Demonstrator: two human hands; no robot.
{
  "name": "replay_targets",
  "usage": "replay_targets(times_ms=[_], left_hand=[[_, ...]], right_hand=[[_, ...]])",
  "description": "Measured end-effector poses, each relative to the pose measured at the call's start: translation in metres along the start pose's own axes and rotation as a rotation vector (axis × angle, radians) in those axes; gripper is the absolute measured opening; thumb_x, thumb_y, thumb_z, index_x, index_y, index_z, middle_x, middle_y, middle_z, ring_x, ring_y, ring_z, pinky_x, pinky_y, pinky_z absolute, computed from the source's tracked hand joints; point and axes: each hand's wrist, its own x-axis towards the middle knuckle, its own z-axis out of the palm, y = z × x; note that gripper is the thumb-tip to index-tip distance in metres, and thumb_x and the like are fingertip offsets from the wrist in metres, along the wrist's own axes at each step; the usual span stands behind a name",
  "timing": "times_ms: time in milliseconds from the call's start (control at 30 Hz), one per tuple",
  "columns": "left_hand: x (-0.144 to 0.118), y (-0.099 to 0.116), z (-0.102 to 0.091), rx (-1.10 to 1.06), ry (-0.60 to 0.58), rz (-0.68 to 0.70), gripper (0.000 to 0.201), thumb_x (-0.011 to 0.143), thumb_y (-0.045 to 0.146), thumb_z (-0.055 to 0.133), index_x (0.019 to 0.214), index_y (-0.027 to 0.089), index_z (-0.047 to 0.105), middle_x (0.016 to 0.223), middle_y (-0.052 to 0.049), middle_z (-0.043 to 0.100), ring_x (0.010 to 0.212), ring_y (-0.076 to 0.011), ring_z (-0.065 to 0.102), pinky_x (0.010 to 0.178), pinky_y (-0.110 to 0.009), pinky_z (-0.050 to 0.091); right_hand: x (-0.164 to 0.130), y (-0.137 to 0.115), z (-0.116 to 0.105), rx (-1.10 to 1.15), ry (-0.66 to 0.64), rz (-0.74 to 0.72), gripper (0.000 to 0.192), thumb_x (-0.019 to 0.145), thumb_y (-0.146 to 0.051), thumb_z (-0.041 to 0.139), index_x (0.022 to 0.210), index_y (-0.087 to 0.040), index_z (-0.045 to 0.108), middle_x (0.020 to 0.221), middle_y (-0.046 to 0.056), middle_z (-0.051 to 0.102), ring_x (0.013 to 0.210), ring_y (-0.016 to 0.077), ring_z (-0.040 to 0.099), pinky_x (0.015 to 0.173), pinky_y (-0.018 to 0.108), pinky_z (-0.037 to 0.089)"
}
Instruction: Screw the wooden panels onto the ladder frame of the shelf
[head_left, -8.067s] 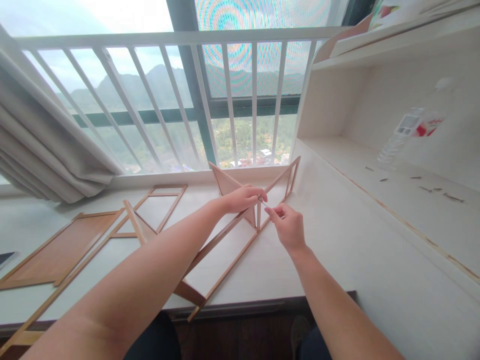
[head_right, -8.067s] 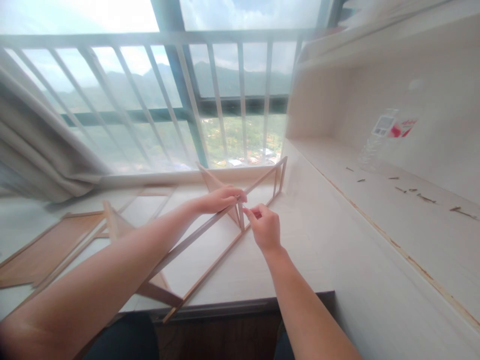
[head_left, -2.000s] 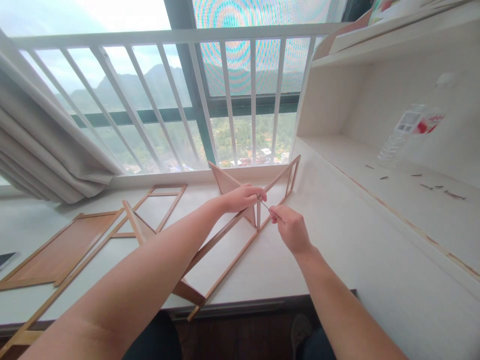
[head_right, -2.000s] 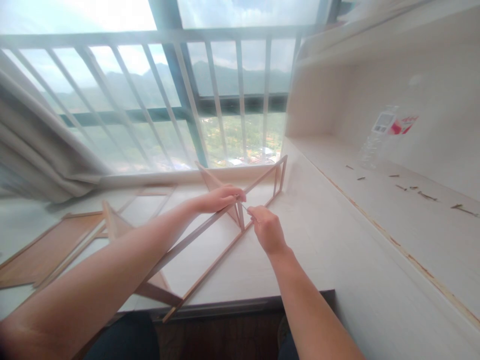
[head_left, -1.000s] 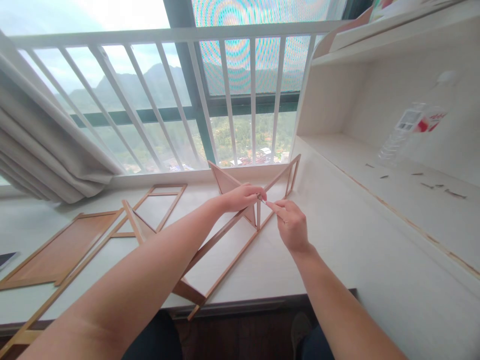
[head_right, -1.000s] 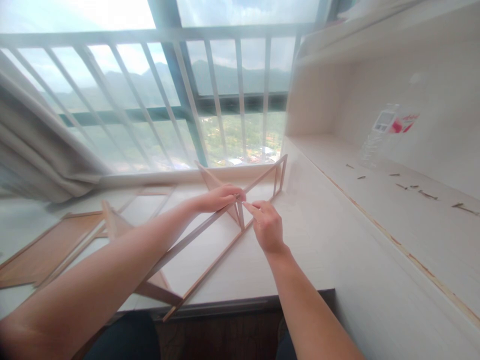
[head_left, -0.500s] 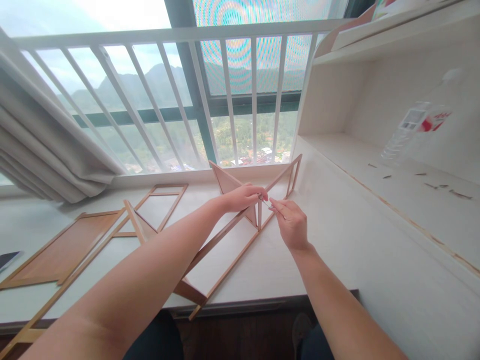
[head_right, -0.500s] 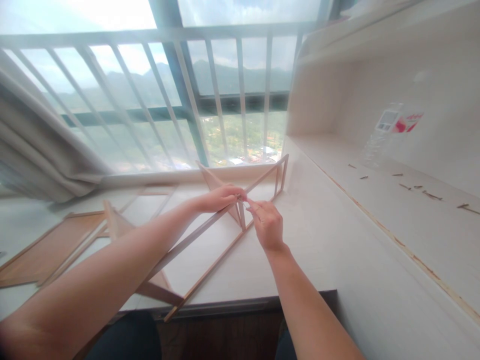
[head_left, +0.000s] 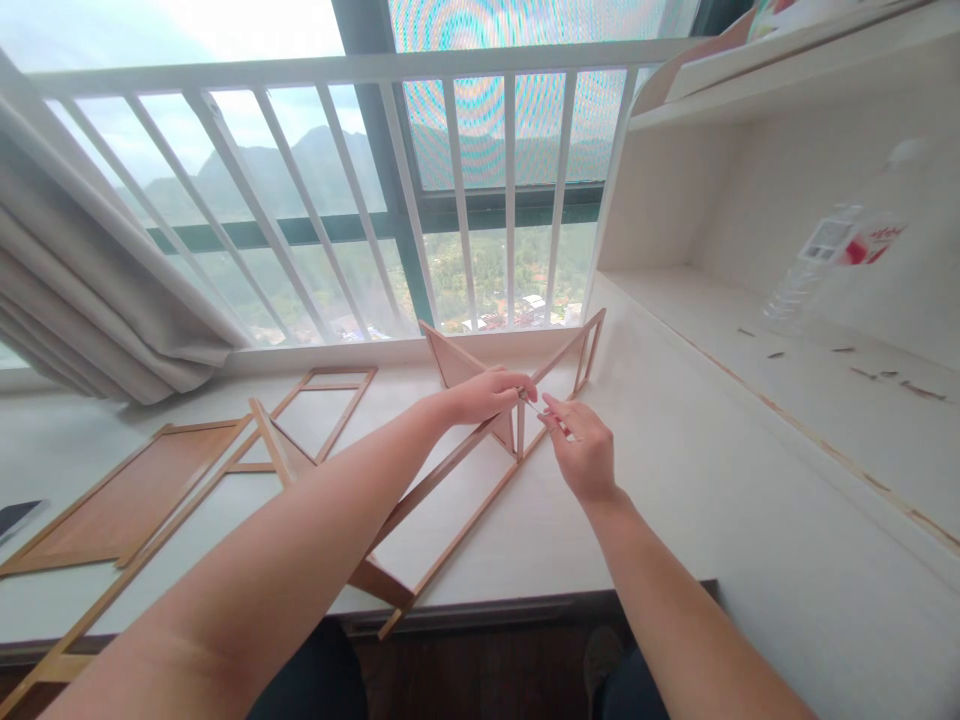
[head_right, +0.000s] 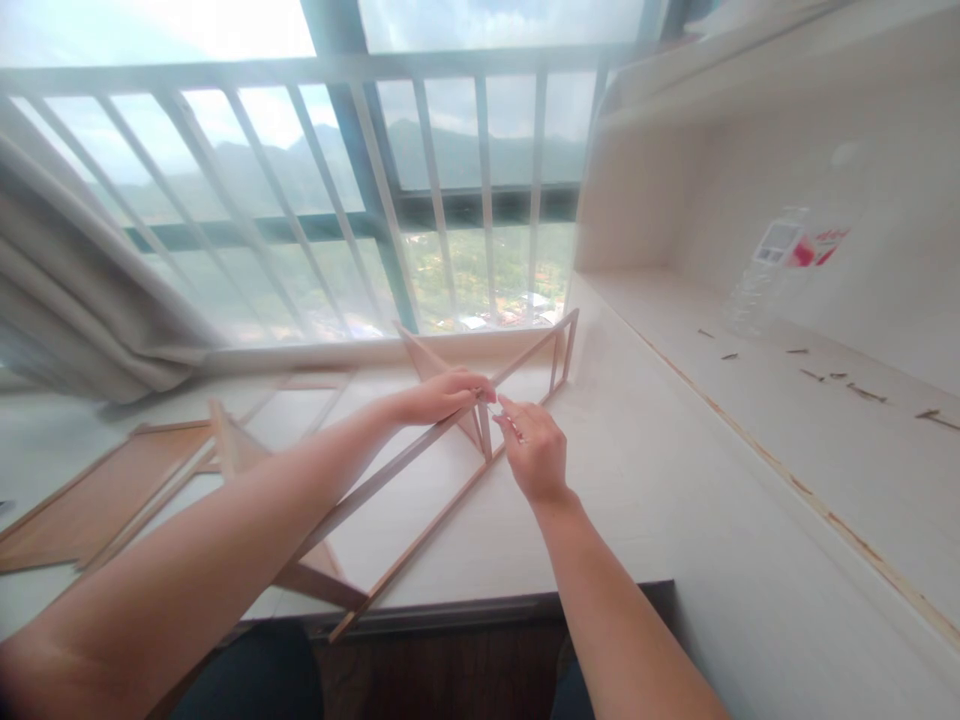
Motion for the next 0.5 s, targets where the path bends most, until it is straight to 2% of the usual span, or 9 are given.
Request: replay_targets(times_ms=[500], left_hand=[[-0.0002, 0.0000, -0.0003, -0.008, 0.006, 0.002, 0.037, 0.092, 0.023, 0.036, 0.113, 0.025, 0.067, 0.117, -0.001, 0.068, 0.119, -0.0225, 0.052, 0.112, -0.038, 0.038]], right_hand=[[-0.0020, -0.0015, -0.0016, 0.020, -0.036, 0.076, 0.030, 0.100, -0.033, 0.058, 0.121, -0.019, 0.074, 0.091, 0.008, 0.074, 0.078, 0.0184, 0.066, 0.068, 0.030, 0.054]])
